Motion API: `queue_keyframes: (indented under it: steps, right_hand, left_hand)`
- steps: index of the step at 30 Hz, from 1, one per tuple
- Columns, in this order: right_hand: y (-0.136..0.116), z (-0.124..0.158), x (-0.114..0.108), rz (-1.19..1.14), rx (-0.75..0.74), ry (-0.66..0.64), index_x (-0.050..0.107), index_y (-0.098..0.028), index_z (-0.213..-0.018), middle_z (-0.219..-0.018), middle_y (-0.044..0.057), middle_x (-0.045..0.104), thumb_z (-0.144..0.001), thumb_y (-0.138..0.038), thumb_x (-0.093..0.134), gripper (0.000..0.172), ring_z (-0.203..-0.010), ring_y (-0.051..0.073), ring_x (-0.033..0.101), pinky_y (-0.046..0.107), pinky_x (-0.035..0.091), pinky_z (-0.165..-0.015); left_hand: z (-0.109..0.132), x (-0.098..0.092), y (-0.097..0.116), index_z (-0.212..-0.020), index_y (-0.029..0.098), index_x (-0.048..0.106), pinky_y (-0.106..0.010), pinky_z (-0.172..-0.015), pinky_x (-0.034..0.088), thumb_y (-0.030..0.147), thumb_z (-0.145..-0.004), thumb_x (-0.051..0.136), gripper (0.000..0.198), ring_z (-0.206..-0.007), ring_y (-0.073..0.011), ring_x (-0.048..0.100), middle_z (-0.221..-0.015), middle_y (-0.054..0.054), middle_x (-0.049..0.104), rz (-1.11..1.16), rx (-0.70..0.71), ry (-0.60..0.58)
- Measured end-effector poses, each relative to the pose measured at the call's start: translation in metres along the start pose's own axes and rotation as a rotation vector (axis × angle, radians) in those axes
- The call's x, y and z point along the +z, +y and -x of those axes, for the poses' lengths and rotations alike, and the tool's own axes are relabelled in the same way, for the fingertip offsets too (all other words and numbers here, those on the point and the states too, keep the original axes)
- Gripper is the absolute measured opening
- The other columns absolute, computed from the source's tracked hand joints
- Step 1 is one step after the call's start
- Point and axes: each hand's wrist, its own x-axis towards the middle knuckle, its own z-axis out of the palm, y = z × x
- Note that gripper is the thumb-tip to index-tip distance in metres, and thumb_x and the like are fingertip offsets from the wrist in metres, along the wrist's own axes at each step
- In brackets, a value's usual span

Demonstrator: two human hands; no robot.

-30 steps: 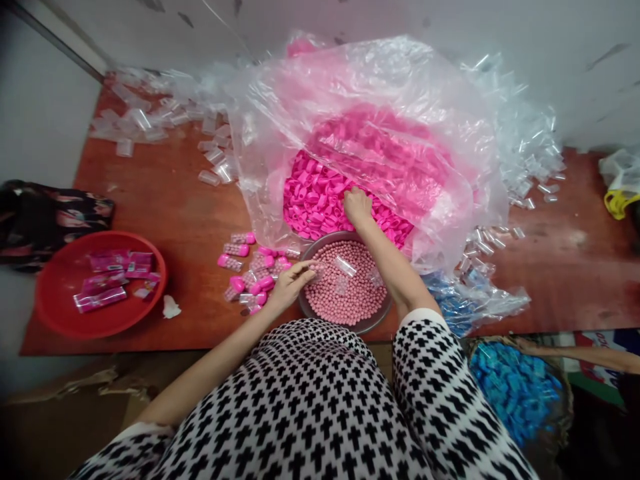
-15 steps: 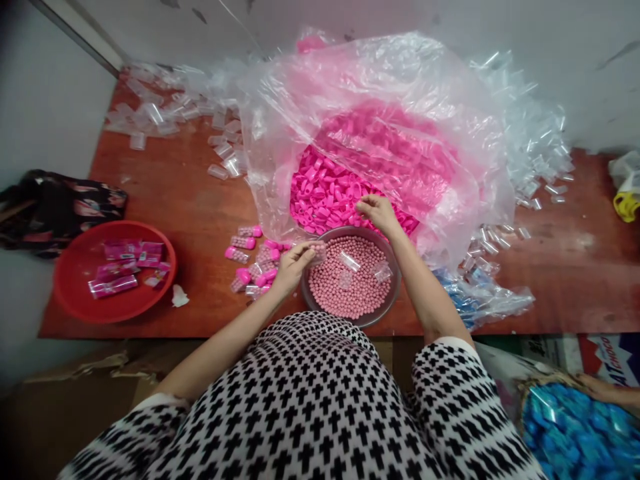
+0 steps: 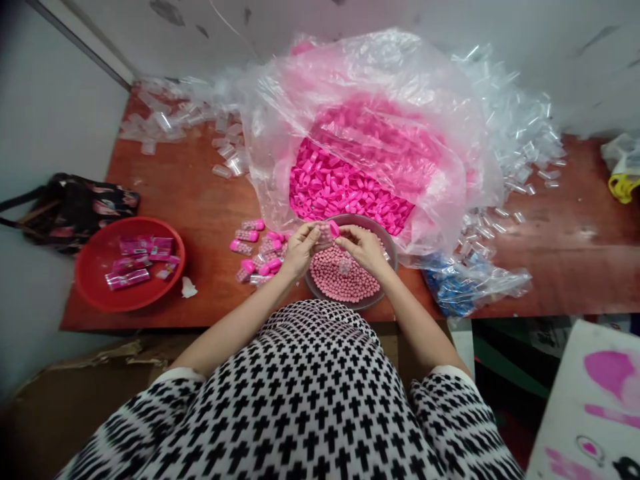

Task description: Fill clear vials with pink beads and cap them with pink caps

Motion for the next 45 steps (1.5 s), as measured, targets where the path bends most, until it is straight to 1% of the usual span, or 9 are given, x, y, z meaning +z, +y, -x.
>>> queue_keyframes:
  steps: [5,9,13,17,20,26,34,40,45]
  right_hand:
    - [0.004,0.011,0.007,-0.256,0.066,0.017,0.06,-0.019,-0.072,-0.061,-0.004,0.062,-0.073,-0.041,0.07,0.024,-0.055,0.01,0.056,0.025,0.045,-0.06]
    - [0.005,0.013,0.004,-0.311,0.072,0.033,0.059,-0.02,-0.08,-0.062,-0.005,0.062,-0.066,-0.037,0.076,0.027,-0.053,0.01,0.057,0.024,0.046,-0.059]
    - [-0.007,0.017,-0.006,-0.002,-0.107,0.093,0.064,-0.024,-0.105,-0.086,-0.001,0.067,-0.069,-0.034,0.074,0.039,-0.076,0.013,0.061,0.027,0.048,-0.07]
    - [-0.021,0.017,-0.01,0.366,-0.301,-0.04,0.067,-0.024,-0.103,-0.1,0.004,0.068,-0.077,-0.035,0.068,0.028,-0.089,0.018,0.062,0.032,0.047,-0.081]
    - [-0.023,0.015,-0.009,0.507,-0.36,-0.113,0.066,-0.022,-0.1,-0.096,0.005,0.069,-0.08,-0.037,0.065,0.024,-0.085,0.018,0.062,0.031,0.047,-0.076]
    - [-0.016,0.018,-0.003,0.605,-0.415,-0.151,0.061,-0.019,-0.087,-0.073,0.002,0.061,-0.085,-0.04,0.059,0.021,-0.067,0.014,0.055,0.025,0.041,-0.063]
    - [0.0,0.027,0.002,0.573,-0.412,-0.147,0.057,-0.019,-0.082,-0.071,0.001,0.058,-0.085,-0.041,0.057,0.022,-0.063,0.014,0.051,0.026,0.04,-0.061]
    - [-0.007,0.015,0.006,0.412,-0.27,-0.101,0.067,-0.02,-0.089,-0.081,0.005,0.067,-0.078,-0.04,0.066,0.023,-0.074,0.017,0.059,0.031,0.046,-0.074]
    - [-0.017,0.017,-0.002,-0.17,0.038,-0.129,0.066,-0.026,-0.106,-0.107,0.003,0.068,-0.072,-0.042,0.071,0.038,-0.097,0.019,0.062,0.037,0.048,-0.089]
  left_hand:
    - [0.012,0.002,-0.003,-0.096,0.016,0.064,-0.03,-0.073,0.057,0.043,-0.071,0.071,0.037,-0.084,-0.0173,0.067,-0.098,-0.006,0.069,-0.093,0.033,-0.041]
    - [0.021,0.003,0.0,-0.101,0.016,0.065,-0.031,-0.075,0.056,0.043,-0.077,0.065,0.036,-0.087,-0.0177,0.066,-0.102,-0.007,0.069,-0.249,0.088,-0.072]
    - [0.024,-0.004,0.002,-0.105,0.018,0.067,-0.032,-0.082,0.054,0.039,-0.083,0.058,0.032,-0.094,-0.0187,0.065,-0.108,-0.007,0.069,-0.534,0.192,-0.112]
    - [0.025,-0.012,0.0,-0.107,0.02,0.068,-0.032,-0.091,0.049,0.036,-0.085,0.057,0.03,-0.099,-0.0183,0.064,-0.107,-0.006,0.069,-0.75,0.345,-0.176]
    - [0.026,-0.014,0.001,-0.105,0.019,0.069,-0.031,-0.088,0.05,0.037,-0.086,0.056,0.03,-0.094,-0.018,0.065,-0.103,-0.006,0.071,-0.791,0.388,-0.18]
    - [0.029,-0.017,0.006,-0.102,0.018,0.071,-0.029,-0.082,0.052,0.036,-0.087,0.055,0.029,-0.088,-0.017,0.067,-0.1,-0.006,0.072,-0.815,0.432,-0.182]
    - [0.029,-0.018,0.006,-0.101,0.021,0.07,-0.027,-0.078,0.051,0.034,-0.087,0.054,0.025,-0.086,-0.0156,0.067,-0.094,-0.005,0.072,-0.954,0.51,-0.288]
    - [0.025,-0.014,-0.001,-0.095,0.017,0.071,-0.03,-0.073,0.054,0.043,-0.081,0.059,0.032,-0.08,-0.0175,0.066,-0.091,-0.006,0.072,-0.662,0.211,-0.107]
    - [0.023,-0.012,-0.01,-0.107,0.016,0.066,-0.031,-0.066,0.056,0.049,-0.074,0.066,0.046,-0.067,-0.0139,0.065,-0.085,-0.004,0.071,-0.144,-0.06,0.009]
